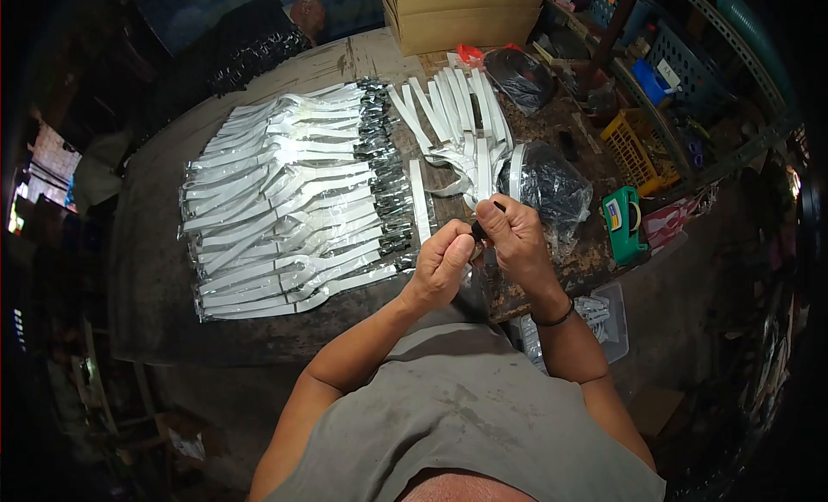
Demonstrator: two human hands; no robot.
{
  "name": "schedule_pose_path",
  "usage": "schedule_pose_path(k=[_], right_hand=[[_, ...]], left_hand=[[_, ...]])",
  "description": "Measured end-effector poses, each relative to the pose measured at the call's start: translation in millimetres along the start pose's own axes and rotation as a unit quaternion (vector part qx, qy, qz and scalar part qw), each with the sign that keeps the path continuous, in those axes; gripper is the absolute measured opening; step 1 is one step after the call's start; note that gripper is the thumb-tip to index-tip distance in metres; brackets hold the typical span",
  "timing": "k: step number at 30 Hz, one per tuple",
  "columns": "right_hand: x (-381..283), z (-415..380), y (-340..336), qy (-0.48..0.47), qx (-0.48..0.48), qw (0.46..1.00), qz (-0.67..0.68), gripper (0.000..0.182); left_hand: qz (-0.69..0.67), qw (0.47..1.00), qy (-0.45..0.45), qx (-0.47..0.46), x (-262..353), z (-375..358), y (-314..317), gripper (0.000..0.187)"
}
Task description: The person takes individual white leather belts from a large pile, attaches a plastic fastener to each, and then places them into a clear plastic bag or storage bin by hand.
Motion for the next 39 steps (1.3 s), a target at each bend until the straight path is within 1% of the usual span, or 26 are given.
schedule_pose_path(k=[1,3,5,6,8,9,10,11,12,15,17,18,19,20,21,23,27,29,30,31,32,33,34,35,37,39], right_hand=[[-2.5,0.7,1.2,-0.001,0.0,1.0,-0.001,0.039],[-4.5,1.8,1.4,-0.002,0.002,1.0,-0.002,0.039],[-9.1,1.9,1.9,-0.054,-0.014,0.997,-0.062,0.039],[-11.0,1.5,2.2,-0.054,-0.013,0.997,-0.061,0.039],[-12.0,1.1,3.9,-0.015,-0.021,0.999,-0.023,0.04],[-10.4,1.9,3.0,-0.016,-0.02,0.999,-0.021,0.04],[-5.2,3.5,1.4,0.015,-0.023,1.0,-0.008,0.04],[-0.7,4.2,0.8,0.045,-0.026,0.999,0.005,0.041],[0.4,4.0,0.9,0.044,-0.025,0.999,0.006,0.041],[0.5,4.0,0.6,0.051,-0.013,0.998,-0.044,0.042],[-8.5,2.7,0.9,0.001,-0.007,0.996,-0.094,0.042],[-9.4,2.5,1.2,0.001,-0.007,0.996,-0.094,0.042],[-13.3,2.6,1.6,-0.037,-0.004,0.99,-0.139,0.041],[-17.1,2.6,2.3,-0.075,-0.001,0.98,-0.184,0.04],[-17.9,2.6,2.5,-0.076,0.0,0.98,-0.183,0.04],[-25.3,0.2,3.2,-0.159,0.017,0.951,-0.264,0.038],[-21.5,-1.4,4.3,-0.209,0.041,0.932,-0.294,0.037],[-12.7,0.7,-1.2,-0.128,0.044,0.956,-0.26,0.038],[-8.9,2.0,-2.4,-0.129,0.043,0.956,-0.261,0.038],[-0.5,4.1,-6.7,-0.092,0.066,0.97,-0.214,0.04],[7.2,6.1,-11.3,-0.056,0.087,0.981,-0.167,0.041],[10.4,7.3,-14.4,-0.059,0.087,0.98,-0.168,0.041],[16.0,7.3,-20.6,-0.03,0.107,0.984,-0.139,0.043],[21.1,6.7,-25.4,0.001,0.126,0.986,-0.11,0.044],[21.4,6.0,-28.2,-0.02,0.13,0.984,-0.118,0.044],[23.6,6.0,-27.7,-0.015,0.089,0.995,-0.041,0.042]], left_hand=[[0.001,1.0,-0.001,-0.001,-0.9,0.3,-1.3,0.025],[-0.062,0.997,-0.042,-0.009,-6.7,0.9,-3.6,0.029],[-0.078,0.995,-0.053,-0.007,-6.1,1.1,-2.6,0.028],[-0.095,0.993,-0.063,-0.003,-6.3,1.1,-2.3,0.028],[-0.099,0.992,-0.075,-0.003,-7.5,1.3,-2.2,0.028],[-0.104,0.991,-0.086,-0.003,-8.5,1.2,-2.5,0.029],[-0.103,0.991,-0.087,-0.004,-8.9,0.5,-2.9,0.029],[-0.126,0.986,-0.109,-0.007,-11.1,-1.0,-2.8,0.028],[-0.15,0.98,-0.131,-0.01,-12.8,-2.1,-2.5,0.028],[-0.135,0.985,-0.11,-0.011,-9.1,0.3,-1.6,0.028],[-0.129,0.987,-0.096,-0.011,-6.3,2.0,-0.2,0.026],[-0.123,0.989,-0.081,-0.012,-4.9,2.7,0.2,0.025],[-0.123,0.989,-0.081,-0.011,-5.9,3.0,0.7,0.025],[-0.105,0.992,-0.072,-0.004,-7.2,3.8,0.3,0.025],[-0.087,0.994,-0.064,0.003,-8.3,4.6,-0.6,0.024],[-0.07,0.996,-0.055,0.005,-11.4,6.1,-2.4,0.023],[-0.015,0.999,-0.042,0.0,-15.1,8.0,-7.3,0.024],[0.003,0.999,-0.036,0.007,-20.7,7.0,-11.0,0.021],[0.02,0.999,-0.028,0.013,-21.7,7.3,-12.1,0.019],[0.02,0.999,-0.027,0.013,-21.8,5.1,-11.3,0.019],[0.111,0.993,-0.03,0.029,-19.0,2.3,-10.4,0.018],[0.201,0.978,-0.032,0.045,-15.9,2.5,-10.5,0.022],[0.201,0.978,-0.029,0.045,-13.7,5.6,-10.2,0.022],[0.282,0.957,0.043,0.052,-6.2,8.2,-9.2,0.025],[0.431,0.881,0.182,0.067,7.2,9.4,-4.2,0.03],[0.435,0.878,0.188,0.067,13.0,12.8,-4.7,0.029]])
Point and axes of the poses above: each hand's wrist, its own z-axis towards the middle knuckle, its own y-axis out of the palm, x = y × z, the point moved 4 cm from there along z, towards the middle knuckle, and after that the axes turned 4 degrees about z, right-handed, at the moved point
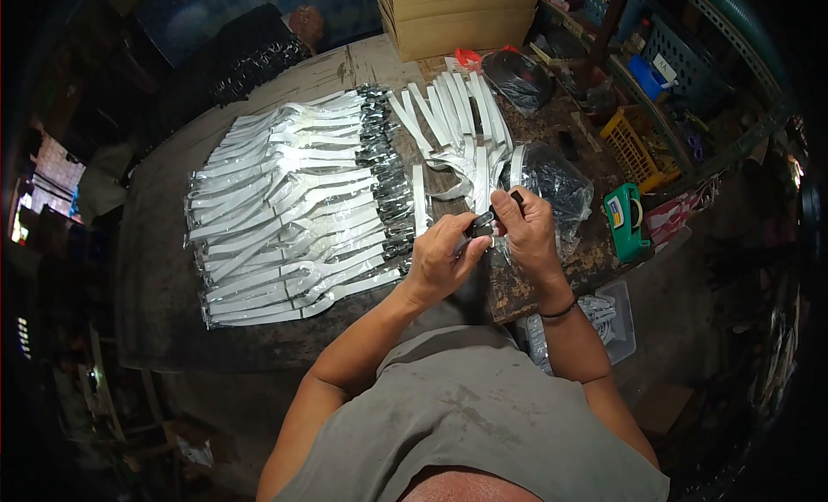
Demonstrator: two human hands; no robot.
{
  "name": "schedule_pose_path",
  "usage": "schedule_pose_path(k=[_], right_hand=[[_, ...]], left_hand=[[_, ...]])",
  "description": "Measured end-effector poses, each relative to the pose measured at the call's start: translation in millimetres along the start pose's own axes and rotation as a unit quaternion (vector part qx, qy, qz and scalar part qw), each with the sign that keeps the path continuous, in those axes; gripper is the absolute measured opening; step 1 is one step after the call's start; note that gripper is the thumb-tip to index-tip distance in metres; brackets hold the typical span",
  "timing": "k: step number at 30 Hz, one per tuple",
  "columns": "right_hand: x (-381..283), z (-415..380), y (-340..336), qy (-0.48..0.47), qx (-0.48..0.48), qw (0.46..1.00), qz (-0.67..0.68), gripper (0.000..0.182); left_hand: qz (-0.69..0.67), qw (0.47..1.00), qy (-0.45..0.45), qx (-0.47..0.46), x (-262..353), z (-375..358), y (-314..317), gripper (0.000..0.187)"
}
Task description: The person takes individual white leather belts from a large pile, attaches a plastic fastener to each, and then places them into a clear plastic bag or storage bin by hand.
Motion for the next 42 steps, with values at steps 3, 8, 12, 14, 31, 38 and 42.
schedule_pose_path(k=[3,8,12,14,31,38,42], right_hand=[[8.8,-6.9,3.6,0.091,-0.047,0.983,0.152,0.04],[12.7,-20.2,-2.8,-0.001,-0.007,1.0,-0.002,0.038],[-13.9,-6.2,-12.3,0.016,-0.135,0.968,-0.21,0.036],[-15.5,-4.7,-9.0,0.019,-0.107,0.979,-0.171,0.036],[-4.5,-2.3,-10.2,-0.01,-0.133,0.988,-0.083,0.035],[-12.2,10.4,-19.5,-0.036,-0.13,0.99,-0.048,0.036],[-21.3,27.9,-26.3,-0.016,-0.188,0.979,-0.076,0.037]], left_hand=[[0.009,0.999,0.043,-0.017,1.1,6.2,-6.7,0.026],[0.03,0.996,0.053,-0.062,-1.0,6.0,-7.9,0.023],[0.036,0.993,0.093,-0.065,-0.6,0.7,-2.8,0.02],[0.064,0.994,0.07,-0.059,-2.5,7.9,-5.2,0.018],[0.086,0.988,0.127,-0.027,-4.5,21.5,-14.9,0.024],[-0.188,0.979,-0.014,-0.079,-18.8,13.5,-14.3,0.062],[-0.33,0.919,-0.103,-0.192,-42.7,-9.1,8.0,0.058]])
Point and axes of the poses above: each hand's wrist, its own z-axis towards the middle knuckle, its own y-axis out of the palm, x = y × z, the point moved 4 cm from there along z, towards the middle knuckle, and after that the axes turned 4 degrees about z, right-handed, at the moved point
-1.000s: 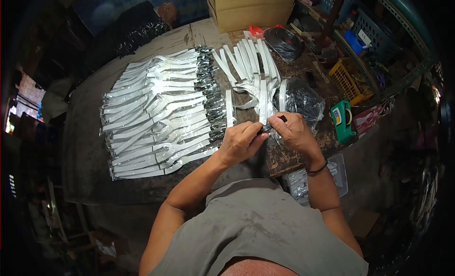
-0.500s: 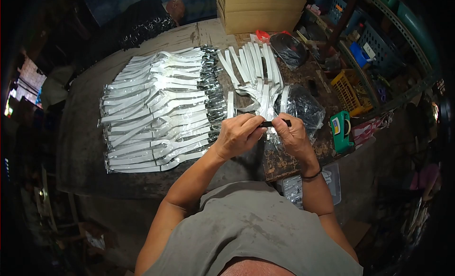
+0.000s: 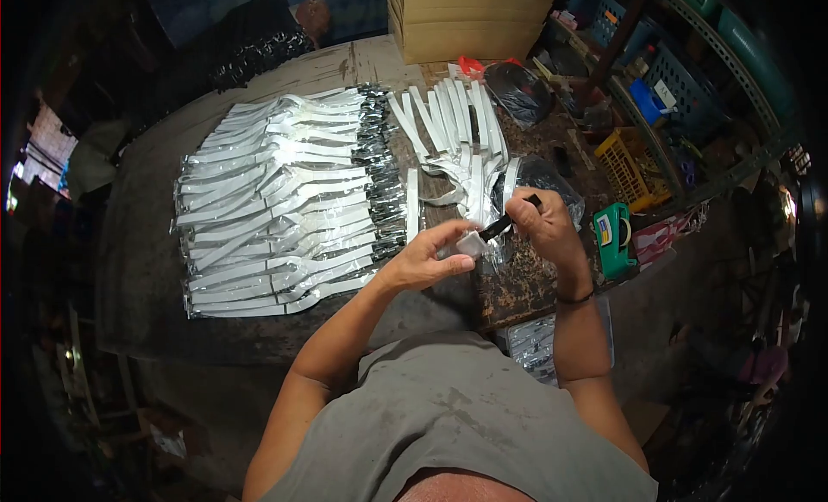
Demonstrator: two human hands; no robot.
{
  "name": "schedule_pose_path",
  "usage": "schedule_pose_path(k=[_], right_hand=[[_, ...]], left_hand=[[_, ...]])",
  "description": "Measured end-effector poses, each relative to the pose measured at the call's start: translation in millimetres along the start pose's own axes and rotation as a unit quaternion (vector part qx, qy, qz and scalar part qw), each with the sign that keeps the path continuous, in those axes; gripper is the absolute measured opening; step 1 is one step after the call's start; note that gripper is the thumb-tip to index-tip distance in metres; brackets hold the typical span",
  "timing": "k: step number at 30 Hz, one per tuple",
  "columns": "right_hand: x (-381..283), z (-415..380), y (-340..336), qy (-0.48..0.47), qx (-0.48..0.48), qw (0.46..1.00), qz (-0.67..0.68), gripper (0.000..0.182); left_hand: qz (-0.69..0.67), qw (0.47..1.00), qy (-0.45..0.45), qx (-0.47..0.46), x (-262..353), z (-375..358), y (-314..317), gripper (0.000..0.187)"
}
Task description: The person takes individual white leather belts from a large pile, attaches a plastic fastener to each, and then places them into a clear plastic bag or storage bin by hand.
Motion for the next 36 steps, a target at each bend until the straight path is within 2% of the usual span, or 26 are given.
schedule_pose_path(k=[2,3,4,6,8,13,15,17,22,24,27,30,31,32,34,35,36], right_hand=[[-2.6,9.6,-5.2,0.026,-0.017,0.999,-0.014,0.036],[-3.9,15.1,-6.7,0.009,-0.003,0.998,-0.07,0.036],[-4.5,19.5,-6.7,-0.008,0.01,0.992,-0.125,0.036],[-2.7,24.8,-4.8,-0.03,0.046,0.992,-0.114,0.033],[-4.6,27.0,-5.1,-0.01,0.068,0.992,-0.109,0.04],[-4.6,28.3,1.7,-0.022,0.043,0.996,-0.073,0.037],[-7.0,29.2,6.0,-0.017,0.029,0.998,-0.06,0.037],[-18.8,28.5,15.2,-0.066,-0.017,0.99,-0.123,0.039],[-21.7,26.0,18.5,-0.068,-0.067,0.977,-0.191,0.041],[-27.0,22.2,19.1,-0.138,-0.05,0.982,-0.121,0.034],[-42.6,13.9,20.8,-0.084,-0.007,0.986,-0.142,0.028],[-45.3,8.9,21.8,-0.103,-0.017,0.985,-0.138,0.019],[-49.6,7.2,20.0,-0.138,-0.02,0.974,-0.179,0.013],[-57.1,3.3,19.1,-0.14,-0.025,0.974,-0.179,0.013],[-80.8,-10.2,13.2,-0.16,0.027,0.966,-0.202,0.01],[-89.8,-15.3,8.1,-0.206,0.035,0.954,-0.216,0.013],[-104.5,-22.3,3.9,-0.239,0.055,0.943,-0.224,0.013]], left_hand=[[-0.076,0.981,-0.153,-0.095,-12.1,-6.2,8.1,0.041],[-0.101,0.981,-0.149,-0.073,-5.9,-6.6,13.0,0.03],[-0.101,0.981,-0.148,-0.076,-4.9,-6.0,16.6,0.03],[-0.086,0.981,-0.168,-0.038,-5.8,-4.6,17.6,0.027],[-0.087,0.982,-0.168,-0.029,-3.4,-2.7,18.6,0.026],[-0.101,0.981,-0.167,0.003,-3.7,-1.2,18.7,0.025],[-0.099,0.989,-0.108,0.023,-1.2,4.2,18.5,0.023],[-0.109,0.988,-0.105,0.029,2.9,9.1,19.3,0.023],[-0.146,0.982,-0.113,0.035,8.7,15.7,20.8,0.022],[-0.141,0.986,-0.082,0.034,9.1,17.2,21.5,0.019],[-0.165,0.983,-0.079,0.033,8.1,18.5,21.6,0.021],[-0.188,0.978,-0.092,0.021,18.9,20.0,27.1,0.024],[-0.211,0.974,-0.083,-0.028,28.2,20.0,29.4,0.034],[-0.21,0.974,-0.081,-0.024,28.7,19.5,26.4,0.034],[-0.141,0.974,-0.087,-0.153,30.2,15.4,32.3,0.039],[-0.141,0.975,-0.086,-0.148,30.5,15.2,31.3,0.039],[-0.1,0.964,-0.112,-0.218,29.0,14.0,36.9,0.048]])
Point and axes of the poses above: each hand's wrist, its own z-axis towards the middle knuckle, its own y-axis out of the palm, x = y × z, the point moved 4 cm from there along z, towards the middle knuckle, and after that the axes turned 4 degrees about z, right-handed, at the moved point
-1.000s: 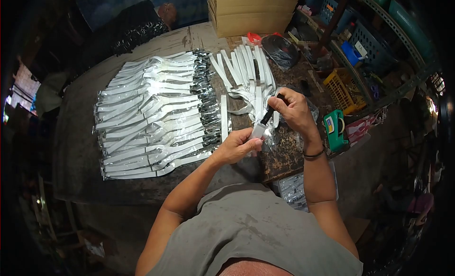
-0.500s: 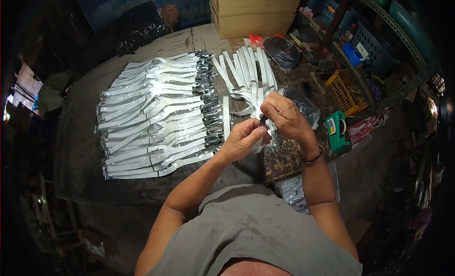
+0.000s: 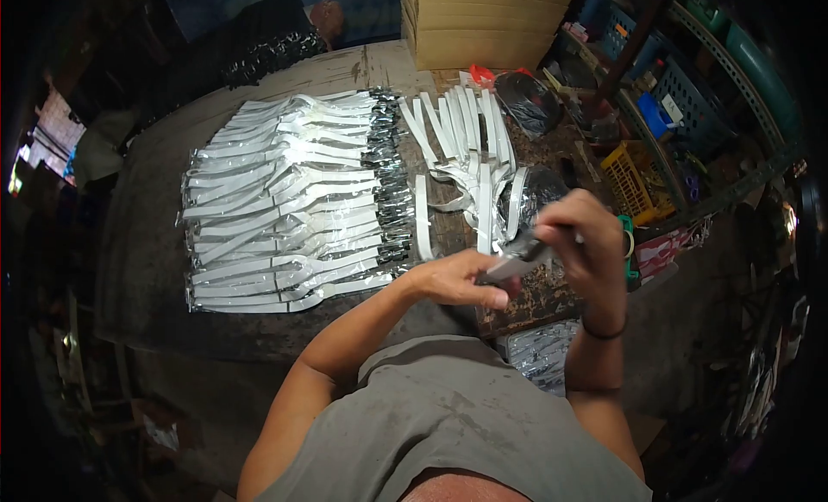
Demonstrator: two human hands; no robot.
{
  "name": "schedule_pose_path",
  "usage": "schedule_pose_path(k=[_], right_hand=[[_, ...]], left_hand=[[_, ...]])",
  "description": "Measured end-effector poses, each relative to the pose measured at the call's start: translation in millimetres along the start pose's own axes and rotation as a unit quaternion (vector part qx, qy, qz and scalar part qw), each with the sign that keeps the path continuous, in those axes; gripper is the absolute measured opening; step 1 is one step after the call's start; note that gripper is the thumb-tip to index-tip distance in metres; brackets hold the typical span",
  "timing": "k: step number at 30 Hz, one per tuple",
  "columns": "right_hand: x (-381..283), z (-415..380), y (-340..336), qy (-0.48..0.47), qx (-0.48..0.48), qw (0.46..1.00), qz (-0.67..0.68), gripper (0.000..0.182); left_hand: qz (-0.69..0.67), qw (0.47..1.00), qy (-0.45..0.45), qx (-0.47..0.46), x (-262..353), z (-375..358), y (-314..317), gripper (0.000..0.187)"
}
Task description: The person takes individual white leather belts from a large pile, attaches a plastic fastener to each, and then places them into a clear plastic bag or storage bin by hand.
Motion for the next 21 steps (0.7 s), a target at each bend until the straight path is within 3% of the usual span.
schedule_pose_path(k=[2,3,4,6,8,10,12,13,14,15,16,17,18,21], right_hand=[[-26.1,-0.9,-23.7,-0.057,0.055,0.996,-0.028,0.015],[-34.8,-5.0,-34.4,-0.082,0.086,0.992,-0.042,0.017],[-35.5,-13.2,-44.8,-0.072,0.119,0.99,-0.006,0.02],[-39.4,-16.5,-64.4,-0.133,0.15,0.979,0.027,0.018],[-42.3,-12.6,-83.2,-0.18,0.181,0.964,0.081,0.016],[-44.5,-7.8,-105.7,-0.195,0.196,0.959,0.068,0.017],[-32.7,-13.1,-133.6,-0.16,0.294,0.942,0.0,0.018],[-38.7,-7.9,-142.9,-0.228,0.311,0.892,-0.236,0.018],[-26.8,-10.6,-162.1,-0.163,0.367,0.9,-0.171,0.021],[-37.9,-6.6,-169.8,-0.227,0.29,0.86,-0.352,0.019],[-41.1,-2.4,-174.9,-0.282,0.202,0.781,-0.519,0.021],[-21.3,1.2,-202.7,-0.205,0.273,0.896,-0.284,0.022],[4.9,4.8,-224.7,-0.109,0.321,0.94,-0.029,0.023],[32.5,6.2,-269.2,-0.095,0.349,0.928,0.09,0.019]], left_hand=[[0.082,0.985,-0.086,-0.127,-7.0,2.6,10.4,0.066],[0.073,0.983,-0.086,-0.143,-13.6,3.5,18.3,0.075],[0.072,0.984,-0.087,-0.14,-18.5,6.2,23.0,0.075],[0.065,0.973,-0.016,-0.22,-19.2,10.9,39.0,0.076],[0.05,0.968,-0.014,-0.246,-21.4,14.5,52.0,0.082],[-0.101,0.945,-0.027,-0.308,-14.1,12.3,68.1,0.084],[-0.15,0.937,-0.026,-0.313,-9.1,11.5,74.9,0.087],[-0.189,0.922,-0.041,-0.335,-13.8,9.8,79.8,0.087],[-0.227,0.905,-0.054,-0.355,-20.7,8.3,85.1,0.087],[-0.231,0.902,-0.066,-0.359,-40.7,8.4,88.8,0.09],[-0.232,0.906,-0.064,-0.349,-41.2,4.9,91.3,0.09],[-0.231,0.905,-0.085,-0.347,-42.2,0.4,94.3,0.088],[-0.23,0.904,-0.106,-0.346,-42.6,-3.2,97.0,0.086],[-0.218,0.904,-0.11,-0.352,-49.0,-5.5,102.6,0.074]])
Point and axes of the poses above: each hand's wrist, its own z-axis towards the middle knuckle, its own y-axis out of the palm, x = y × z, the point moved 4 cm from there along z, towards the middle knuckle, and after that the axes turned 4 degrees about z, right-handed, at the moved point
